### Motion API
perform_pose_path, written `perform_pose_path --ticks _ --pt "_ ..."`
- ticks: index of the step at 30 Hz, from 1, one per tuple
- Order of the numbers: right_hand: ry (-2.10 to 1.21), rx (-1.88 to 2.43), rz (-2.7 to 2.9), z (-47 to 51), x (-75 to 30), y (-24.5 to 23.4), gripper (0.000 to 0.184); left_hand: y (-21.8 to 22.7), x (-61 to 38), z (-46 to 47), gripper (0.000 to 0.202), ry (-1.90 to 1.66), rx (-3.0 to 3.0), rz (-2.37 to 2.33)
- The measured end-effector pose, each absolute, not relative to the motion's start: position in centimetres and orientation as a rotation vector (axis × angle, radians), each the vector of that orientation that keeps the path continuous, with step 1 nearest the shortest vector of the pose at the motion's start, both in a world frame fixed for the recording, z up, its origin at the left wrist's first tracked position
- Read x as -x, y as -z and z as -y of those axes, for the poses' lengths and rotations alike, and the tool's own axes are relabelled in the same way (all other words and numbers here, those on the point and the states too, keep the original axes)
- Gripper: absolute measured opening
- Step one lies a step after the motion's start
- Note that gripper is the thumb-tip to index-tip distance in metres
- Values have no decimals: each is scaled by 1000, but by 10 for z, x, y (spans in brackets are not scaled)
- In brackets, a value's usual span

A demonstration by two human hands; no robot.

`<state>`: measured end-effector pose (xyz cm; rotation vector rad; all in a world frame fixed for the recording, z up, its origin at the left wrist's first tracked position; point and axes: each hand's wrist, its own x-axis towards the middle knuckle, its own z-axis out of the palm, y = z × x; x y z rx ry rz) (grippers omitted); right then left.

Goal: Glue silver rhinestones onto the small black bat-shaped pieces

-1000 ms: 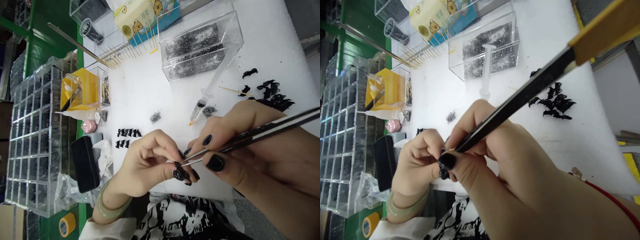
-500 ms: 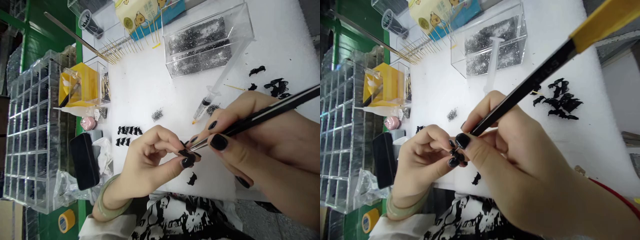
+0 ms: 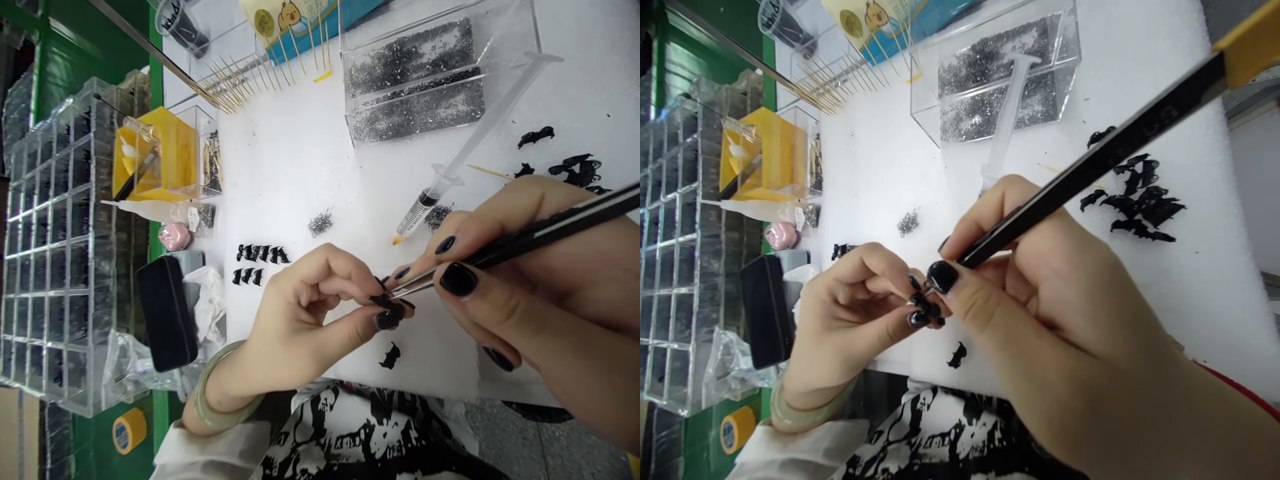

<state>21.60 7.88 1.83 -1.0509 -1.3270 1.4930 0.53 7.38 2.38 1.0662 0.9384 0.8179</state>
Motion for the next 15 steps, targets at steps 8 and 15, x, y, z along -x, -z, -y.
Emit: perform_pose_path --ticks 8,15 --pt "-1497 1050 1350 -79 -217 -19 5 -23 -6 -74 28 -843 -1118 -982" --pt "-1469 1108 1088 -84 -210 -19 12 -19 -5 -74 22 -904 -1132 -1033"
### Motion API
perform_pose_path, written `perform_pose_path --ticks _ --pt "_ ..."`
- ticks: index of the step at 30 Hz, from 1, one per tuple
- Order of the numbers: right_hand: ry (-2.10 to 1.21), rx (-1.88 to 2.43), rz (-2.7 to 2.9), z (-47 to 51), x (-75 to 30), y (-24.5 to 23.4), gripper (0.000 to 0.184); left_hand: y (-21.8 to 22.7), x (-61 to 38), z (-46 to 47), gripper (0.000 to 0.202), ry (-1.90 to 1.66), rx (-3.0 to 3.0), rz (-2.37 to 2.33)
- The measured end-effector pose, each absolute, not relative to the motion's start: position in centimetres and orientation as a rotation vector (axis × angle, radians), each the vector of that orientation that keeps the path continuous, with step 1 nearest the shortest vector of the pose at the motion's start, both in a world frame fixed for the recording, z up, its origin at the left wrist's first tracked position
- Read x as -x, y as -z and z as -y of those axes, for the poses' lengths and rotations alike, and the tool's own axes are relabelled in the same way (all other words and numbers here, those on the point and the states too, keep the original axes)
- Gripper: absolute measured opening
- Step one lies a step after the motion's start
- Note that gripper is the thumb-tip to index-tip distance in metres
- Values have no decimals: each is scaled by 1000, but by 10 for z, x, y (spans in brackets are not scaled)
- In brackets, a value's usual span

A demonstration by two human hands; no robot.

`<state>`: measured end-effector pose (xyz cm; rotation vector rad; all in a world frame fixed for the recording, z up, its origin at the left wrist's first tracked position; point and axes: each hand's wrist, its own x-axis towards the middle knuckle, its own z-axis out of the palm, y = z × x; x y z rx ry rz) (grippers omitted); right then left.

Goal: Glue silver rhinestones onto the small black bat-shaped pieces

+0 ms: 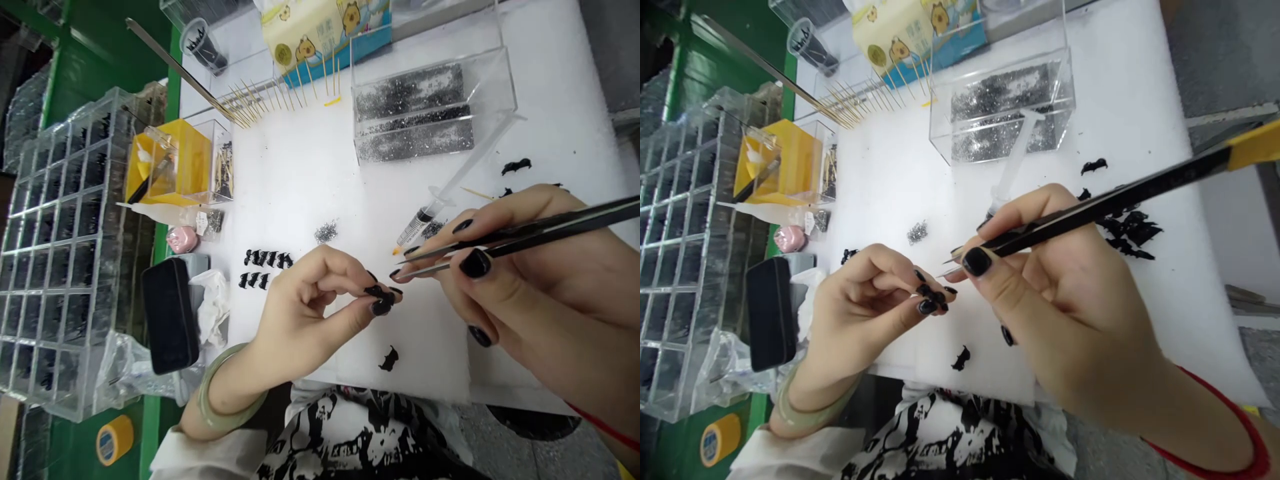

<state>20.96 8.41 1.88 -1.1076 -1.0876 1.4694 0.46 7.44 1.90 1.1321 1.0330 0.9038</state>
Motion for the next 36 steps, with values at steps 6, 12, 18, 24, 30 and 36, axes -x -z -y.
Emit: perform_pose_path --ticks 6,12,18,24,30,36 --pt "-1397 1128 973 -93 -200 -14 28 -20 -2 -77 22 -970 -1129 -1095" --pt "-1422 1125 991 -90 -206 -6 29 -19 -4 -79 18 -1001 -1267 -1152" --pt "-1480 1049 1043 -87 -213 -2 15 -18 3 -79 15 -1142 -1708 -1391" --pt "-1464 1012 1100 -92 -211 -2 16 -24 26 -46 25 -1227 -2052 -1980" --pt "-1468 1049 1165 -90 -216 -3 13 0 32 -16 19 -662 -2095 -2098" --pt "-1421 1050 1238 -89 -216 2 16 5 32 -24 21 -419 -1858 -2186"
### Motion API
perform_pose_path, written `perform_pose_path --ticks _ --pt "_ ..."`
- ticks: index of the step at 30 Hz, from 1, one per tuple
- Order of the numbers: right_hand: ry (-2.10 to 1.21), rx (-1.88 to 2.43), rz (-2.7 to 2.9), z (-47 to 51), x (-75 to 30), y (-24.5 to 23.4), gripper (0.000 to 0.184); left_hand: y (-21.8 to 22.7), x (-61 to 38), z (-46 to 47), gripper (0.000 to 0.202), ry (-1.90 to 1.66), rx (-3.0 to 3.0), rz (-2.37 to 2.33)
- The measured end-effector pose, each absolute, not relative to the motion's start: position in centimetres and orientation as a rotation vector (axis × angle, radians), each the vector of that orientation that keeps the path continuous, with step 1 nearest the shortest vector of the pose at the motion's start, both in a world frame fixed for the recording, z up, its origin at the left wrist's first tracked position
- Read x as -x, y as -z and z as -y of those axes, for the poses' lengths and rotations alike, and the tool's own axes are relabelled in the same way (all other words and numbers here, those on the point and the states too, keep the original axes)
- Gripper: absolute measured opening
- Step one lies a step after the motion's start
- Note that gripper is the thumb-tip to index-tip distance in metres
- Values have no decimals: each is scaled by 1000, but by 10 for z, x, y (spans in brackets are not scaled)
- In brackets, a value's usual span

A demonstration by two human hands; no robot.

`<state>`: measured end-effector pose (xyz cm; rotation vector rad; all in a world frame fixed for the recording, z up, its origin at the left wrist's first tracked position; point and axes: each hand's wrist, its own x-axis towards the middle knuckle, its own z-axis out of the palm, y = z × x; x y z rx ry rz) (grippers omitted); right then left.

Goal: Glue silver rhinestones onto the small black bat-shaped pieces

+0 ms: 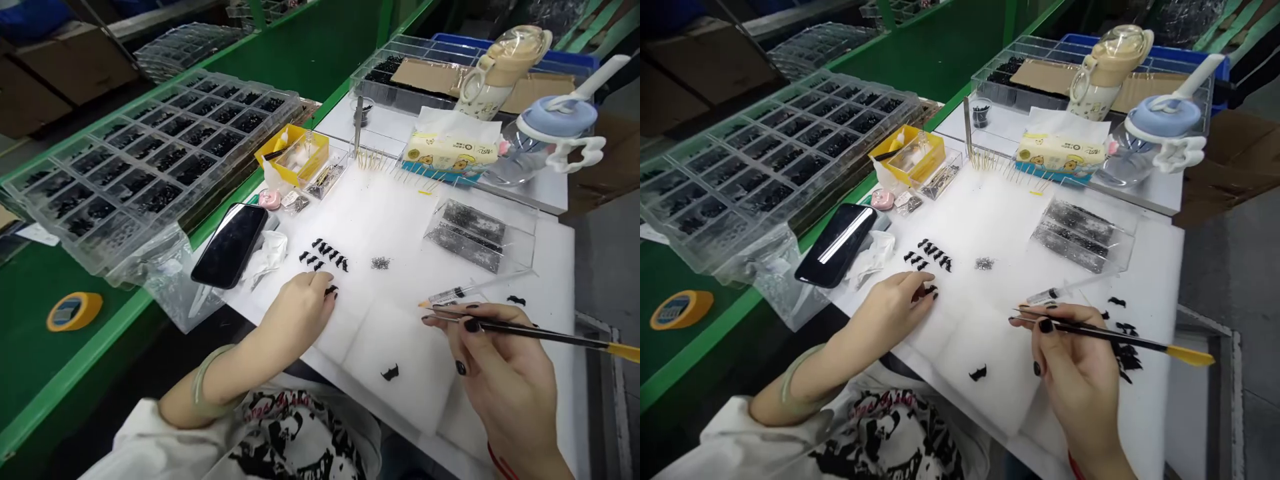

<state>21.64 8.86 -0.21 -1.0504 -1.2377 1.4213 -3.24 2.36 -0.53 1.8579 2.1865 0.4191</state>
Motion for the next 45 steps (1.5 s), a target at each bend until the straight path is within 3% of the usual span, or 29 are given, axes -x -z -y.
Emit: perform_pose_path --ticks 5,14,24,45 --pt "-1383 1056 1291 -90 -216 4 18 -1 34 -29 7 -324 -1706 -2202" --pt "-1374 1077 1331 -89 -217 4 19 -1 38 -28 23 -328 -1593 -2170" --pt "-1370 1088 1313 -93 -217 7 22 -11 43 -37 10 -307 -1597 -2066" --pt "-1428 1031 1318 -106 -231 30 25 -7 26 -42 22 -178 -1560 -2291"
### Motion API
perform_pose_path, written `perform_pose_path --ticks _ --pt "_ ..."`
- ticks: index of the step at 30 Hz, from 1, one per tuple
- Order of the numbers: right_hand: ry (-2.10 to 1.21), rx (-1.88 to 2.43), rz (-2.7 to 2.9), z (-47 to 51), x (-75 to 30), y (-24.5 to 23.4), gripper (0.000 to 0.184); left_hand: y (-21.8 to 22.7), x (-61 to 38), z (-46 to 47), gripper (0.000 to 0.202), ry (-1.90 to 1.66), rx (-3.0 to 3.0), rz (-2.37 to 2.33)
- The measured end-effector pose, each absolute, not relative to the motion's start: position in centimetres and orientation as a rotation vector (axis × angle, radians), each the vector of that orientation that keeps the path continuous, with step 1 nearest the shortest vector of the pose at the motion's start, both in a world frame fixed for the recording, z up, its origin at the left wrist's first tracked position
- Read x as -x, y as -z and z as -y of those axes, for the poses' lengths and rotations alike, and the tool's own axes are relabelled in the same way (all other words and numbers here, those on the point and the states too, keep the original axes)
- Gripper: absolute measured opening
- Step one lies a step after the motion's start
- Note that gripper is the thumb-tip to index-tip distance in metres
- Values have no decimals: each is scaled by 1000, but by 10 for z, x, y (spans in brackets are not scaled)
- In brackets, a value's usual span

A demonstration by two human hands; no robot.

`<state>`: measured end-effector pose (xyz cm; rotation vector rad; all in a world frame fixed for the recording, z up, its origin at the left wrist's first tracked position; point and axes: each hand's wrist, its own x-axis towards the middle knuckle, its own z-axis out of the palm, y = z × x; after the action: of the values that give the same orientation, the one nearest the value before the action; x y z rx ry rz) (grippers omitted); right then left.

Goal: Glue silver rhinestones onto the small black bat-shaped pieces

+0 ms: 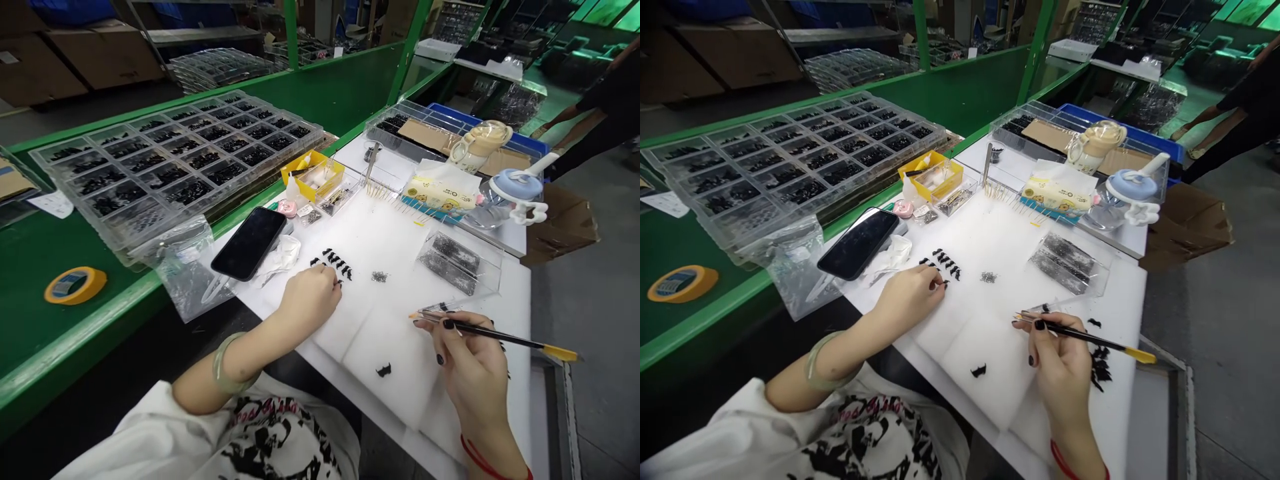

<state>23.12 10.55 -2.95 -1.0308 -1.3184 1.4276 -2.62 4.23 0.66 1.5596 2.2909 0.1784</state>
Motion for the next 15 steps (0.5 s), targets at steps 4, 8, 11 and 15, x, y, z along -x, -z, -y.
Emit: perform_pose_path --ticks 4,8,11,15 --pt "-1448 1003 1330 -106 -232 33 23 -1 34 -50 23 -226 -1532 -2334" --pt "-1440 996 1337 -106 -231 37 24 -2 38 -49 20 -368 -1532 -2344" --pt "-1437 988 1337 -107 -229 42 25 -29 42 -29 19 -599 -1604 -2275" --pt "-1408 952 1315 -103 -226 48 27 -80 33 13 26 -1032 -1845 -1619"
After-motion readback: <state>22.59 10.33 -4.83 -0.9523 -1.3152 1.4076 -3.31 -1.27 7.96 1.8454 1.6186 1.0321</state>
